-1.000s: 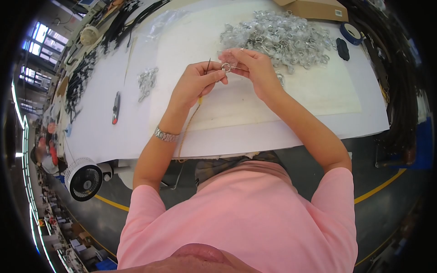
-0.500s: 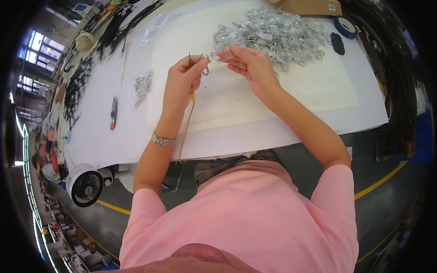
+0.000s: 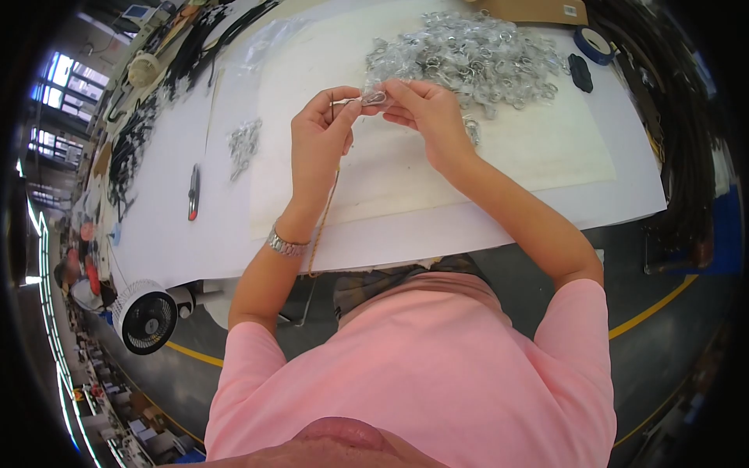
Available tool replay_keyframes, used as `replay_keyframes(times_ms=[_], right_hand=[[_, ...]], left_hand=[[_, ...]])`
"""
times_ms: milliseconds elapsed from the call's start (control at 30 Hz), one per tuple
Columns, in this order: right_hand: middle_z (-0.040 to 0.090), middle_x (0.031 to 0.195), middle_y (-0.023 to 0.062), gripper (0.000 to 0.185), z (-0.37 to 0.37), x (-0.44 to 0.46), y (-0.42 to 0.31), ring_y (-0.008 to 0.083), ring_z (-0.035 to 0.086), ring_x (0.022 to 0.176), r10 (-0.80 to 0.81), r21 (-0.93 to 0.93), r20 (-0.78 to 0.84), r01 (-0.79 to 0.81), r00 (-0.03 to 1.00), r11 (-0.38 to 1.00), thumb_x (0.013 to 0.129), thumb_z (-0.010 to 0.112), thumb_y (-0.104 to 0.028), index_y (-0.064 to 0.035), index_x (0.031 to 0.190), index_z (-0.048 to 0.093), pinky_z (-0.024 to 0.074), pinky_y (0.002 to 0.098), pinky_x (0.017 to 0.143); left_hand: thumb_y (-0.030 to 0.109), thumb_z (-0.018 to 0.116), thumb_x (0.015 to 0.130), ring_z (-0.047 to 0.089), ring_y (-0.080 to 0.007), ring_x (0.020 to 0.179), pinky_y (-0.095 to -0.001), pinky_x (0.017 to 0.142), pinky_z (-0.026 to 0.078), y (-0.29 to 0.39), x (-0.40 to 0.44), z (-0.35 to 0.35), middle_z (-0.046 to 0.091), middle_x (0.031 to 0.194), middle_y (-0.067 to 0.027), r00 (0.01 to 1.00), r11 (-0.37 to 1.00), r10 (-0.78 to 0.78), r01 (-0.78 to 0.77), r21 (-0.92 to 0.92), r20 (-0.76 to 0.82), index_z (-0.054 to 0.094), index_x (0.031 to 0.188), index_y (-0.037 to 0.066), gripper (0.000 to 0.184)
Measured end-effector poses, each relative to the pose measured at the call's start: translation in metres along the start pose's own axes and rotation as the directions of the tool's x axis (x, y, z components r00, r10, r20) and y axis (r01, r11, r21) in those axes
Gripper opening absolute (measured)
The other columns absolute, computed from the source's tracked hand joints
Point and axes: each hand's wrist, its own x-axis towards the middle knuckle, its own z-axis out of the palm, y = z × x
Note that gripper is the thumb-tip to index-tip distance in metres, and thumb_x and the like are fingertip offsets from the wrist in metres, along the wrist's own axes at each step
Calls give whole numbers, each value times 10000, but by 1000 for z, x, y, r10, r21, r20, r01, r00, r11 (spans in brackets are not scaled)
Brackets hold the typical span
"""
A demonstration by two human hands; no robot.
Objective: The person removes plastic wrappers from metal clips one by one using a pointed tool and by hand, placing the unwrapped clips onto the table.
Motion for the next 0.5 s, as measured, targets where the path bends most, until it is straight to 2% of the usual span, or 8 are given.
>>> replay_keyframes(times_ms=[100,200,267,400,467,500], right_hand=[[801,1129,82,326,2,-2,1,161,757,1037,-21,37,23,20,1000,999,1069,690,-305,-15,1194,770,580,305,973],[800,1124,77,314,5,-6,-4,155,754,1028,-34,75,49,31,998,997,1081,671,-288,-18,1209,765,581,303,968],[798,1105,66,307,8,-8,-7,148,750,1004,-36,122,94,24,995,992,1089,658,-281,-20,1215,760,582,303,960],[777,1056,43,308,3,-3,5,124,731,961,28,116,212,-53,977,992,1098,644,-288,-26,1227,745,576,299,935],[764,1030,31,305,-3,-1,8,110,718,930,42,92,306,-74,951,993,1101,642,-293,-31,1222,740,571,288,912],[762,1018,30,302,0,-2,7,102,712,917,42,107,253,-72,966,992,1101,642,-296,-33,1214,740,567,279,897]], left_hand=[[160,676,1044,464,-4,552,-204,492,351,-3,0,4,792,824,-63,999,979,29,-35,199,32,699,1217,-9,243],[164,674,1048,479,-13,546,-216,485,357,-3,0,4,783,794,-72,997,987,-13,2,161,72,694,1239,-1,254],[167,674,1049,473,-17,532,-219,477,352,-3,0,7,769,780,-67,999,998,-21,18,61,42,684,1262,-3,273],[164,656,1061,459,-25,508,-218,464,338,0,-1,11,736,749,-60,997,997,-53,55,-47,52,665,1296,-22,299],[176,639,1081,426,-24,510,-207,467,313,1,1,7,720,770,-60,983,996,-66,75,-48,174,645,1339,-30,330],[182,631,1091,409,-23,511,-202,468,301,1,4,3,712,781,-60,970,995,-71,85,-47,234,635,1361,-34,346]])
